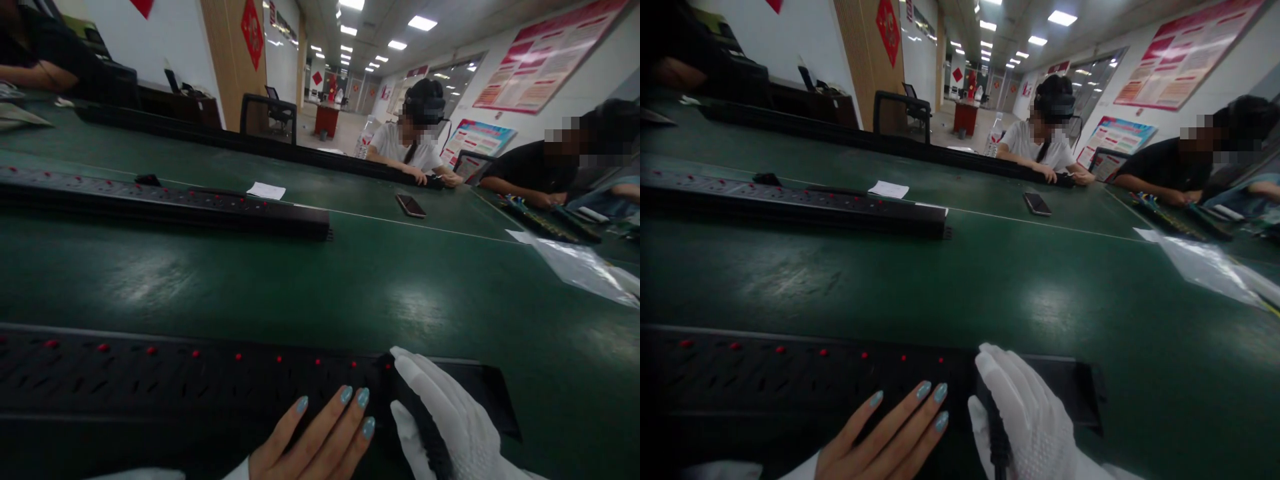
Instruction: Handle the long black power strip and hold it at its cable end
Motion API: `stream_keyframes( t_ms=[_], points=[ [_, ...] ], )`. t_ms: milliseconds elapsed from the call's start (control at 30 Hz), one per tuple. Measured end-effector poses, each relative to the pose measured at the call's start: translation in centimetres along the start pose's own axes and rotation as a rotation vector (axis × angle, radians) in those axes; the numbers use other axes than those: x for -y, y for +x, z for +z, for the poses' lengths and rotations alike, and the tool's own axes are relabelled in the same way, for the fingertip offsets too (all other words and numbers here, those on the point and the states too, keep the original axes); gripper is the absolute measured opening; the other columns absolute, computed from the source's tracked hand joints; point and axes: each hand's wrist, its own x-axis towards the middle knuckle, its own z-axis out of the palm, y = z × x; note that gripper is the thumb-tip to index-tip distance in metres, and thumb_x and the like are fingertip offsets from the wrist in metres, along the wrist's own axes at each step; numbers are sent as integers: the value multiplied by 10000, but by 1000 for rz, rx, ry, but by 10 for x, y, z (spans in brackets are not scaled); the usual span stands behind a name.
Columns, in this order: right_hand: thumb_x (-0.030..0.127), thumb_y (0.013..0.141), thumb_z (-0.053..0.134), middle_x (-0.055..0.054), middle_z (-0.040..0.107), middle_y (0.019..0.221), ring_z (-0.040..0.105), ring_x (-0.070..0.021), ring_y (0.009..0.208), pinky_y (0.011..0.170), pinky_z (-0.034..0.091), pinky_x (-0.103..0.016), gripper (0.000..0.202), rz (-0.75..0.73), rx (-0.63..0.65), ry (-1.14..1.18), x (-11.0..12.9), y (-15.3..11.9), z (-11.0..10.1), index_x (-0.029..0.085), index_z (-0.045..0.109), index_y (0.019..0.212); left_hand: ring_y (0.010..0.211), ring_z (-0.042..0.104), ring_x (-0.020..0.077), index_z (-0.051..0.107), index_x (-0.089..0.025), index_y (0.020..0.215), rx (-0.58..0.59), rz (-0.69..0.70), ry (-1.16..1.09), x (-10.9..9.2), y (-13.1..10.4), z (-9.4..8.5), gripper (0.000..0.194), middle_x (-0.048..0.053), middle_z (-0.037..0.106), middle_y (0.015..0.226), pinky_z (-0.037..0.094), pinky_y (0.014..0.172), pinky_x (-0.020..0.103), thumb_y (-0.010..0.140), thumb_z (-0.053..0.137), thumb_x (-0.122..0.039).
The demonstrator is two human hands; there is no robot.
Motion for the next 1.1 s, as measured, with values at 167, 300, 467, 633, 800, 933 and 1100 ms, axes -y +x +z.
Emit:
stream_keyframes(
  t_ms=[167, 300, 467, 633, 800, 933, 1100],
  points=[
    [281, 791, 586, -51, 637, 1179, 622, -246, 1022, 822, 526, -351, 581, -20, -64, -43, 0, -6, 6, 247, 428, 1348, 1372, 270, 236, 586, -227, 1218, -28, 63, 35, 1, 0, 0, 313, 24, 488, 1369, 118, 1138, 429, 932, 473, -284],
    [228, 806, 578, -73, 635, 1162, 605, -227, 1027, 831, 498, -331, 470, -36, -95, -40, 1, -1, 5, 190, 500, 1268, 1364, 287, 218, 587, -196, 1214, 6, 3, -5, -5, 3, -6, 304, 36, 484, 1372, 141, 1132, 413, 940, 459, -225],
    [266, 835, 527, -29, 660, 879, 601, -162, 776, 708, 473, -300, 126, -183, 147, 62, -4, 37, -8, 216, 617, 907, 1360, 291, 204, 593, -202, 1218, 8, -28, -61, -5, 3, -10, 315, 34, 496, 1364, 126, 1133, 392, 937, 463, -263],
    [309, 841, 488, 3, 561, 685, 458, -138, 568, 525, 311, -285, 145, -364, 346, 29, -13, 60, -14, 221, 595, 800, 1376, 253, 200, 579, -201, 1235, 33, -9, -69, -3, 4, -10, 347, 27, 489, 1371, 102, 1136, 385, 901, 521, -279],
    [299, 844, 475, 9, 544, 704, 461, -139, 595, 547, 286, -285, 131, -325, 352, 56, -15, 54, -14, 220, 568, 796, 1385, 227, 202, 579, -192, 1231, 49, -5, -82, -4, 3, -8, 364, 29, 526, 1336, 98, 1137, 388, 876, 555, -269],
    [284, 843, 472, 5, 534, 698, 455, -131, 590, 551, 291, -276, 133, -322, 363, 100, -14, 55, -15, 210, 566, 786, 1391, 213, 188, 574, -211, 1233, 40, -43, -102, -7, 2, -7, 369, 19, 527, 1334, 88, 1137, 376, 870, 564, -278],
    [277, 841, 474, 0, 533, 704, 463, -129, 598, 565, 301, -273, 131, -291, 373, 117, -15, 56, -16, 208, 578, 801, 1391, 214, 189, 575, -208, 1226, 41, -47, -101, -7, 3, -7, 372, 32, 457, 1393, 87, 1134, 372, 862, 580, -285]
  ],
)
